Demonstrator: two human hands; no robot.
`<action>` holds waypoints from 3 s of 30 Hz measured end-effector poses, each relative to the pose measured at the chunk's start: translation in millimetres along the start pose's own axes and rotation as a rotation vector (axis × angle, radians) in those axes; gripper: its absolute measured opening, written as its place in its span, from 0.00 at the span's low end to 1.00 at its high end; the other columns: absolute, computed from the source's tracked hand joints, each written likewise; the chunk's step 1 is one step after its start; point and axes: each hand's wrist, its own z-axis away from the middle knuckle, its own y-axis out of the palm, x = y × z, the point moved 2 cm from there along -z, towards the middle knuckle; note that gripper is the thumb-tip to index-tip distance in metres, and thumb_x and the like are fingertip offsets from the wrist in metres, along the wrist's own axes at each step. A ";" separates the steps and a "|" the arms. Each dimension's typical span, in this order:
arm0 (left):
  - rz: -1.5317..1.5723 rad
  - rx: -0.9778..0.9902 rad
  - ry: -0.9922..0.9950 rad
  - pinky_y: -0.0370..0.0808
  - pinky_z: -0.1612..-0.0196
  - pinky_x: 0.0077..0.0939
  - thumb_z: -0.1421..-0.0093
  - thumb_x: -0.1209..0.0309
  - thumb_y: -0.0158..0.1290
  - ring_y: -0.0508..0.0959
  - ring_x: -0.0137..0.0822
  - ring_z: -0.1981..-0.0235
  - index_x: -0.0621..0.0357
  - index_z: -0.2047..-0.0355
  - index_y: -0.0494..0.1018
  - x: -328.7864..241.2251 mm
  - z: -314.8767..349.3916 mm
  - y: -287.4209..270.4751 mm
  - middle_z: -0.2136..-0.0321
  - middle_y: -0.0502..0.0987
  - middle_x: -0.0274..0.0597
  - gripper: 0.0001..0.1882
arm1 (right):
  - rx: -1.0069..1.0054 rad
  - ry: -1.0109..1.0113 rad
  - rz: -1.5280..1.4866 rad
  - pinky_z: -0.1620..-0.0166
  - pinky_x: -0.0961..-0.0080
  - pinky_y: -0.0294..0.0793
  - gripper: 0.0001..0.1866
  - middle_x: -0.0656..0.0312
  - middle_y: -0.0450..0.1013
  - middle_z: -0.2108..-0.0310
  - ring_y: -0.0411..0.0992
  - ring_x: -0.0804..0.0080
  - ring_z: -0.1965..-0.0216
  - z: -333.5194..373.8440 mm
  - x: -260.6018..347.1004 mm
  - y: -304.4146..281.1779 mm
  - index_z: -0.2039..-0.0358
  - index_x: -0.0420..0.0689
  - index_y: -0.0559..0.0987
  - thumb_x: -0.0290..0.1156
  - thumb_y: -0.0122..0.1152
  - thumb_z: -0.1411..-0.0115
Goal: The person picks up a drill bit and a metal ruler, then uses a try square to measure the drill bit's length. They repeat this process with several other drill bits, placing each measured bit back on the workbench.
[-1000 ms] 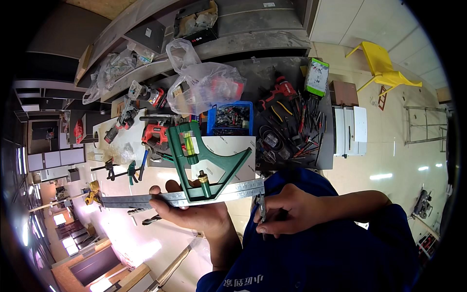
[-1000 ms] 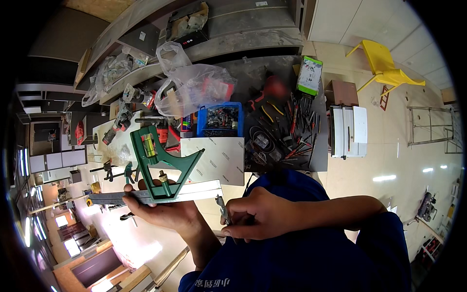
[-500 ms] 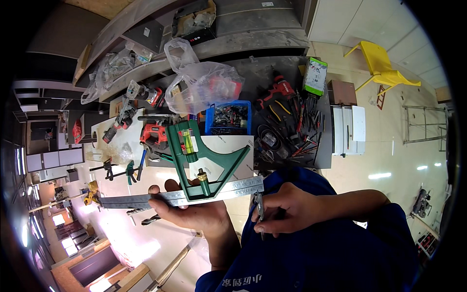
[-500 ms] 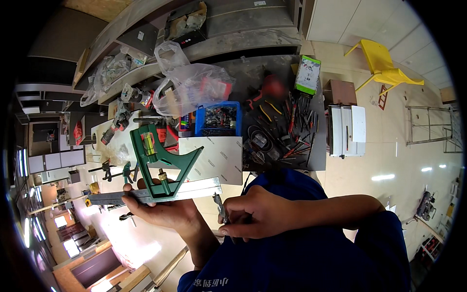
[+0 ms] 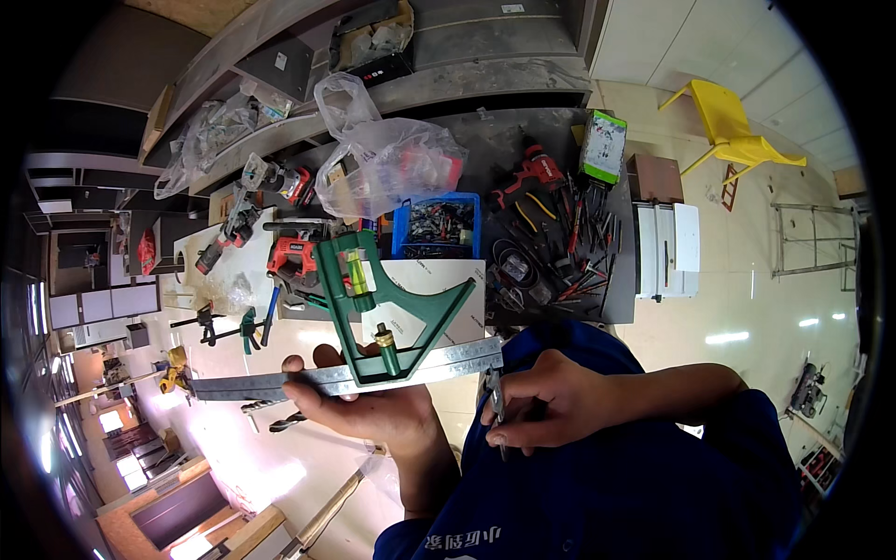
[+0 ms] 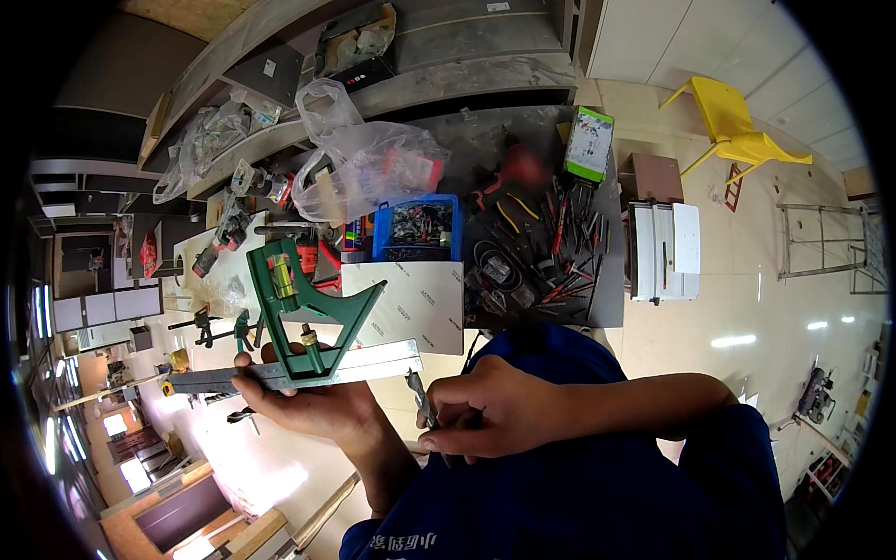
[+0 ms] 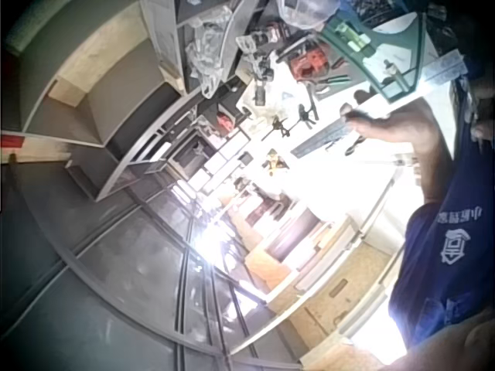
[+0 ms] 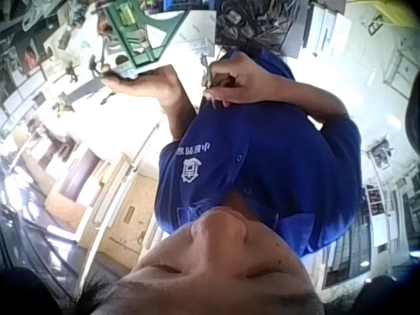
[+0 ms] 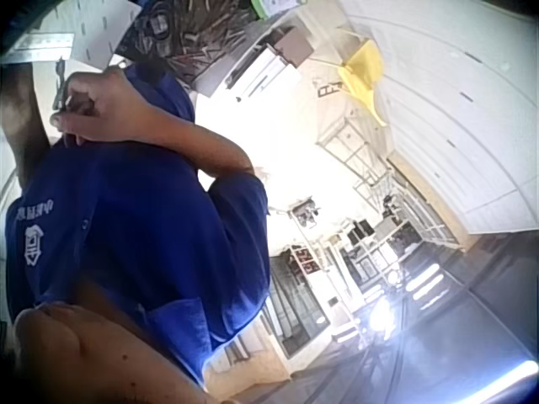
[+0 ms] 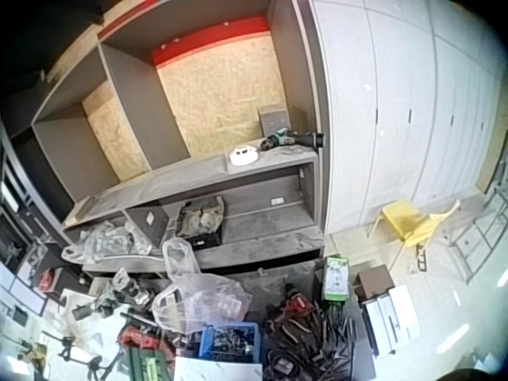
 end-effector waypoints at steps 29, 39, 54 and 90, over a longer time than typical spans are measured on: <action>-0.016 0.025 -0.013 0.75 0.69 0.25 0.37 0.52 0.47 0.74 0.29 0.72 0.48 0.57 0.68 0.1 -0.6 -7.6 0.71 0.72 0.36 0.17 | 0.000 0.016 -0.003 0.78 0.87 0.75 0.08 0.57 0.79 0.75 0.78 0.76 0.79 0.1 0.2 0.2 0.65 0.35 0.74 0.28 0.59 0.39; -0.002 0.008 -0.005 0.74 0.55 0.36 0.37 0.52 0.48 0.75 0.36 0.59 0.51 0.54 0.70 -0.7 -4.0 -8.4 0.62 0.74 0.40 0.19 | -0.026 -0.122 0.095 0.75 0.84 0.77 0.10 0.57 0.79 0.72 0.79 0.73 0.75 1.4 2.6 -1.0 0.62 0.35 0.77 0.28 0.62 0.41; -0.432 -0.154 -0.143 0.67 0.65 0.29 0.39 0.53 0.51 0.68 0.24 0.68 0.46 0.64 0.70 11.7 -65.2 -144.8 0.70 0.69 0.24 0.13 | -1.090 0.676 0.514 0.81 0.76 0.67 0.13 0.62 0.71 0.84 0.69 0.76 0.85 227.1 -219.8 -202.7 0.75 0.39 0.76 0.35 0.57 0.39; -0.519 -0.184 -0.466 0.59 0.81 0.18 0.36 0.57 0.49 0.61 0.20 0.83 0.46 0.70 0.67 77.9 12.8 -119.9 0.81 0.62 0.23 0.10 | -1.552 0.357 0.628 0.61 0.69 0.75 0.09 0.52 0.77 0.67 0.77 0.60 0.63 135.7 -242.7 -362.0 0.68 0.42 0.78 0.32 0.60 0.47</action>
